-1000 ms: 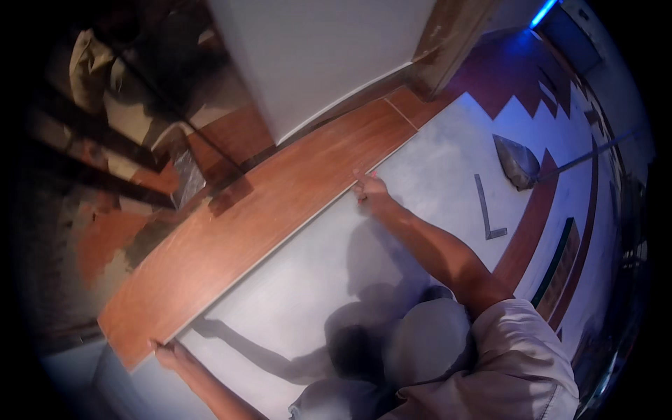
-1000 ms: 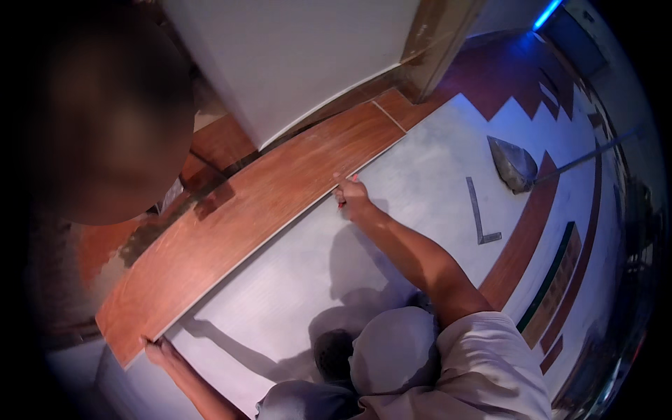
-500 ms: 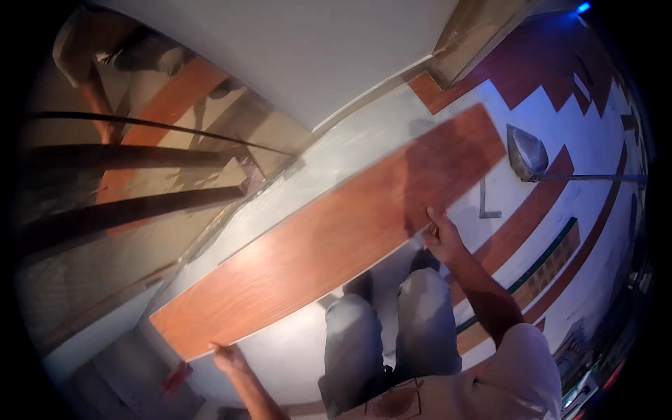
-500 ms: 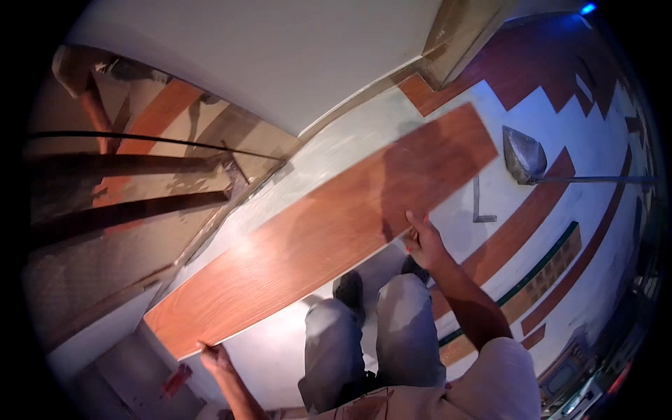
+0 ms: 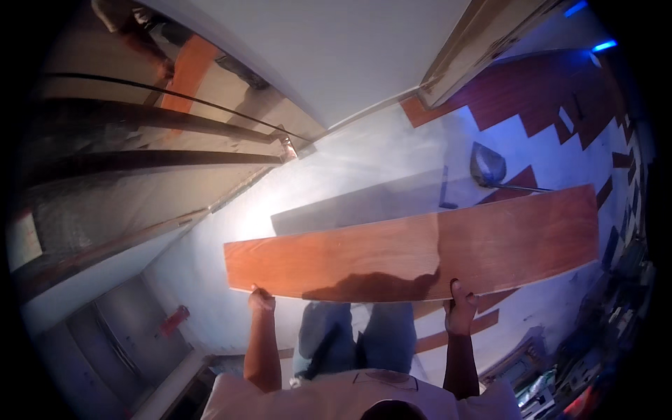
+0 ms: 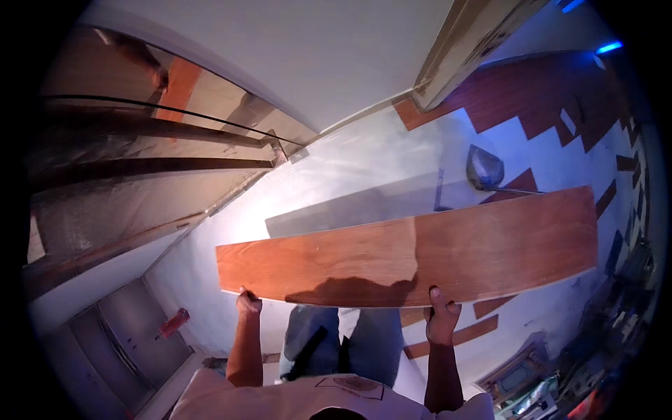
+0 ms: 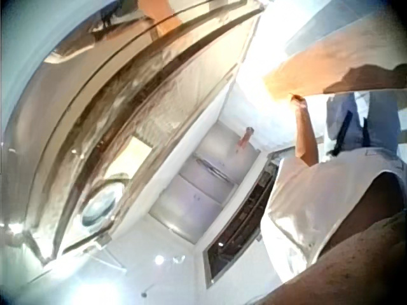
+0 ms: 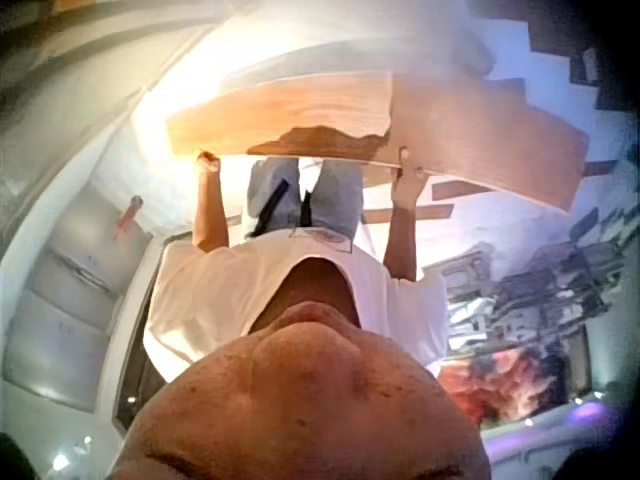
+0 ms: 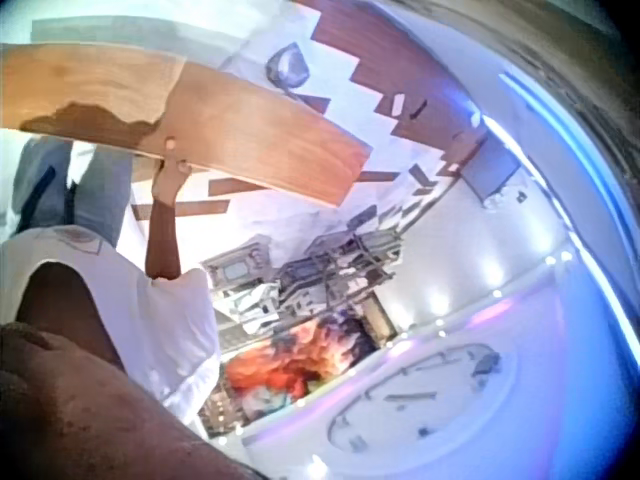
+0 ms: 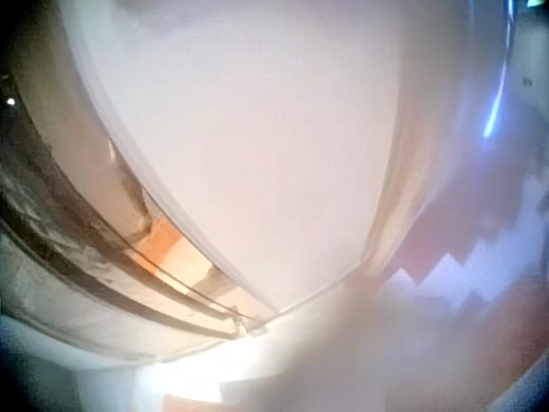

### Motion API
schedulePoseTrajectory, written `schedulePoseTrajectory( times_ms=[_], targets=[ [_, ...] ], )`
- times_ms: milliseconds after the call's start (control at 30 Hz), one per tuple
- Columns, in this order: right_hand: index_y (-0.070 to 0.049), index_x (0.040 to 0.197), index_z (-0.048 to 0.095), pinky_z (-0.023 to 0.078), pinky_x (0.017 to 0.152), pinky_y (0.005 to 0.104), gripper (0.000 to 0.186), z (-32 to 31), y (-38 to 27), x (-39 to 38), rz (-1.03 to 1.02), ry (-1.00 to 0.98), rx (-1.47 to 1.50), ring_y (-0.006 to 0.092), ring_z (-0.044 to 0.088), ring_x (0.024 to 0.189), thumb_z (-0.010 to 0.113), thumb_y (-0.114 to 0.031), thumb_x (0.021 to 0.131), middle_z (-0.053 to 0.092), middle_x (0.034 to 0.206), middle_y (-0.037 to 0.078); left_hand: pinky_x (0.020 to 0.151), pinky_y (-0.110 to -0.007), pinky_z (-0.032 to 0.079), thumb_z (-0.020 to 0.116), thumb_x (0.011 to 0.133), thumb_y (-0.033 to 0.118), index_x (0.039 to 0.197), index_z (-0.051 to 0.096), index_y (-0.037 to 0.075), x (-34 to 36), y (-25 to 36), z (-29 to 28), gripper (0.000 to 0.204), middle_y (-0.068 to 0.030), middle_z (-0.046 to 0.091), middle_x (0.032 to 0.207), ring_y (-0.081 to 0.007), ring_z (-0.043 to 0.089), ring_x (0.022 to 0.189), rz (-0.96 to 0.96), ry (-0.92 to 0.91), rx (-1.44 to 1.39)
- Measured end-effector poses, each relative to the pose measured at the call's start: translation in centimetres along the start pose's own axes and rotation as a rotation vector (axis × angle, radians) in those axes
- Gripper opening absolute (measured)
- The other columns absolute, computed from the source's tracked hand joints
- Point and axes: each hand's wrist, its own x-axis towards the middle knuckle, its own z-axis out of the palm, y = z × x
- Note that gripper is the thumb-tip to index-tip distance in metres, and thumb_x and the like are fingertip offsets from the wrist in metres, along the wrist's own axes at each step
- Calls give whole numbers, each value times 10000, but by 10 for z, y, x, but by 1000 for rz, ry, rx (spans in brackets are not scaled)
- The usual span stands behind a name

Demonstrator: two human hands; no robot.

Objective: The person aligns a flooring plank on the floor, marks the plank with a pencil, and then carries the plank to a table saw.

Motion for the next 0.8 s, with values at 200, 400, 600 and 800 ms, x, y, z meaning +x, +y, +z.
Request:
schedulePoseTrajectory(
  times_ms=[200,400,600,800],
  targets=[
    [74,1161,635,528,728,298,431,-52,-168,-90,-261,178,-129,145,636,866,727,-277,929,669,1073,113,626,-390,485,530,958,144,716,460,155,-73,-68,16,252,-22,442,651,-198,463,589,-331,-551,407],
    [133,1202,619,531,873,350,502,-92,-237,-108,-460,301,-7,209,641,1016,731,-283,944,651,1203,156,678,-402,586,614,988,413,1165,615,-7,-125,-73,122,455,-150,679,987,-283,691,809,229,-724,1039],
    [157,1164,642,527,809,338,520,-91,-256,-125,-695,569,-109,194,621,949,738,-305,946,675,1139,145,772,-335,557,551,1035,362,1076,662,-7,-272,135,247,388,-118,714,964,-194,684,840,800,-716,813],
    [151,1019,701,489,747,289,502,-82,-264,-154,-801,785,-340,135,578,839,726,-346,954,690,978,91,838,-349,566,582,1032,314,1233,606,-22,-258,211,290,392,-144,704,1104,-237,693,964,724,-830,757]
  ],
)
